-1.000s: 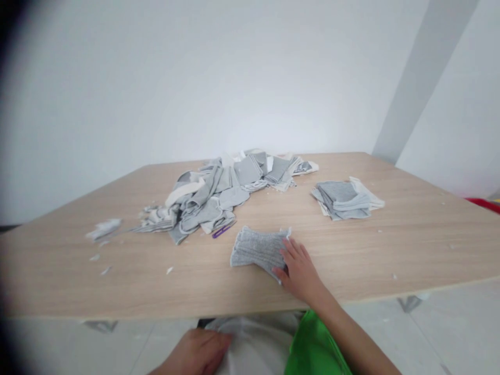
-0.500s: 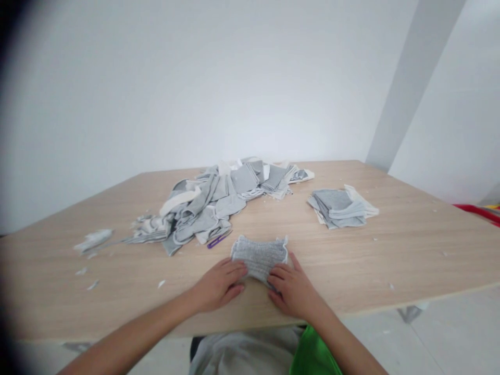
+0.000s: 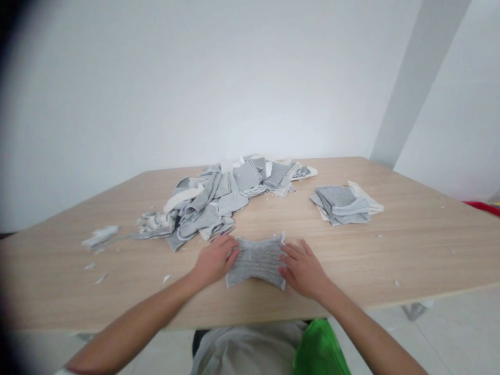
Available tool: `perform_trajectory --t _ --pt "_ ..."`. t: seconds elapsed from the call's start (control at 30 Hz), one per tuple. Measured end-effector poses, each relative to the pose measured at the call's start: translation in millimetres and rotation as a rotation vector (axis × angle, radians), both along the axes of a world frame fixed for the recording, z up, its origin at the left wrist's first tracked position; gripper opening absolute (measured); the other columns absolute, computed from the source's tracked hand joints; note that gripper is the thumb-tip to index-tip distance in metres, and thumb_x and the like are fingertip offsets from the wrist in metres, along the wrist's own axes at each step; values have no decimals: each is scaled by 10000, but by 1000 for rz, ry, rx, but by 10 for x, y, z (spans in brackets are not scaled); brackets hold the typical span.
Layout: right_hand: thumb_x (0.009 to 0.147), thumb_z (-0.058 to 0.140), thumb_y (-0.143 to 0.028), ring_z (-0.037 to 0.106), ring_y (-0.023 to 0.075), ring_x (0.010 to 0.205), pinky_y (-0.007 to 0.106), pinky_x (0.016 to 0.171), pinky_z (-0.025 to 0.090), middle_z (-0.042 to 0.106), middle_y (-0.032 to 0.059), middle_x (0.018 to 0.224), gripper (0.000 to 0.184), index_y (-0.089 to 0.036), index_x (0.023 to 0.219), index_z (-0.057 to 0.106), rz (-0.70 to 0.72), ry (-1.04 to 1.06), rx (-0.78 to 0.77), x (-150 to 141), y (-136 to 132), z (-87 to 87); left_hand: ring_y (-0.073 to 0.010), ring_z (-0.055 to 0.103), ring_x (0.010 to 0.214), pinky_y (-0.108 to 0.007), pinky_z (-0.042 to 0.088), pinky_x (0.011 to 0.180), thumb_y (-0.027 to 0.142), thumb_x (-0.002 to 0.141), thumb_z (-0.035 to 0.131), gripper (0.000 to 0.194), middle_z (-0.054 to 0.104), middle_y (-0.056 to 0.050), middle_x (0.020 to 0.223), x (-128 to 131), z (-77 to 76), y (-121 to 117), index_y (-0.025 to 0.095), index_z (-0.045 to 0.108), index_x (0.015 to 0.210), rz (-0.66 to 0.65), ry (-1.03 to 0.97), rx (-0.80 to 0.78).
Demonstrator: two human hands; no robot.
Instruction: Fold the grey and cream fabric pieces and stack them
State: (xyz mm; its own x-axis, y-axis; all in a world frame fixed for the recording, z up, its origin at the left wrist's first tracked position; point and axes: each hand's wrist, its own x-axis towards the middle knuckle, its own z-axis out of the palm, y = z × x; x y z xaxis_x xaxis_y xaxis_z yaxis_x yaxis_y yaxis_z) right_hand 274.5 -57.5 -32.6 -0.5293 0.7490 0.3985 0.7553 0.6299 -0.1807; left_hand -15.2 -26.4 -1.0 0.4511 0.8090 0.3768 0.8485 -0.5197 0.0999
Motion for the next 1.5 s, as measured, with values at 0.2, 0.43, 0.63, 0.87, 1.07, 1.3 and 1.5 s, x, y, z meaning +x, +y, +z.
perform_trajectory --t 0.2,0.43,0.63,0.87,1.07,1.3,1.5 --pt "872 398 -536 618 244 841 337 719 434 669 155 898 473 -143 897 660 -464 17 -307 -158 705 116 -210 600 804 -289 417 694 573 862 369 496 654 -107 860 -28 -61 475 163 646 843 379 -54 -265" --pt "848 453 -454 535 161 655 255 592 346 608 57 690 342 -181 670 557 -393 104 -343 -309 900 -88 -214 606 764 -286 394 661 476 839 443 387 658 -90 767 -13 -257 529 175 646 706 316 -83 -288" --pt "804 460 -381 441 127 557 232 530 323 457 -22 558 264 -198 614 464 -292 545 -254 -311 779 -165 -152 553 697 -240 368 616 422 884 353 376 601 -26 690 -32 -230 460 178 573 702 248 -277 -205" --pt "732 513 -354 551 147 660 252 616 448 589 9 710 155 -205 766 487 -45 932 -477 -276 700 -108 -110 429 433 -212 311 437 381 809 439 227 415 73 488 -96 -342 498 180 536 850 181 -766 -398" --pt "720 505 -276 463 103 502 198 467 359 509 -45 562 98 -202 689 449 -155 766 -679 -313 728 -184 -119 511 434 -217 356 437 295 815 403 200 522 44 523 -121 -370 527 176 557 862 251 -624 -482" --pt "760 521 -281 456 113 569 215 522 300 517 -21 591 154 -184 647 485 -265 400 -375 -313 785 -189 -162 598 664 -251 403 611 280 805 455 194 645 -35 707 -148 -386 584 158 606 813 335 -399 -365" --pt "812 524 -329 528 148 674 237 579 300 624 31 721 158 -186 771 577 -436 146 -307 -283 780 -167 -199 605 800 -276 403 702 281 795 472 183 661 -76 808 -112 -439 594 164 613 792 395 -262 -299"
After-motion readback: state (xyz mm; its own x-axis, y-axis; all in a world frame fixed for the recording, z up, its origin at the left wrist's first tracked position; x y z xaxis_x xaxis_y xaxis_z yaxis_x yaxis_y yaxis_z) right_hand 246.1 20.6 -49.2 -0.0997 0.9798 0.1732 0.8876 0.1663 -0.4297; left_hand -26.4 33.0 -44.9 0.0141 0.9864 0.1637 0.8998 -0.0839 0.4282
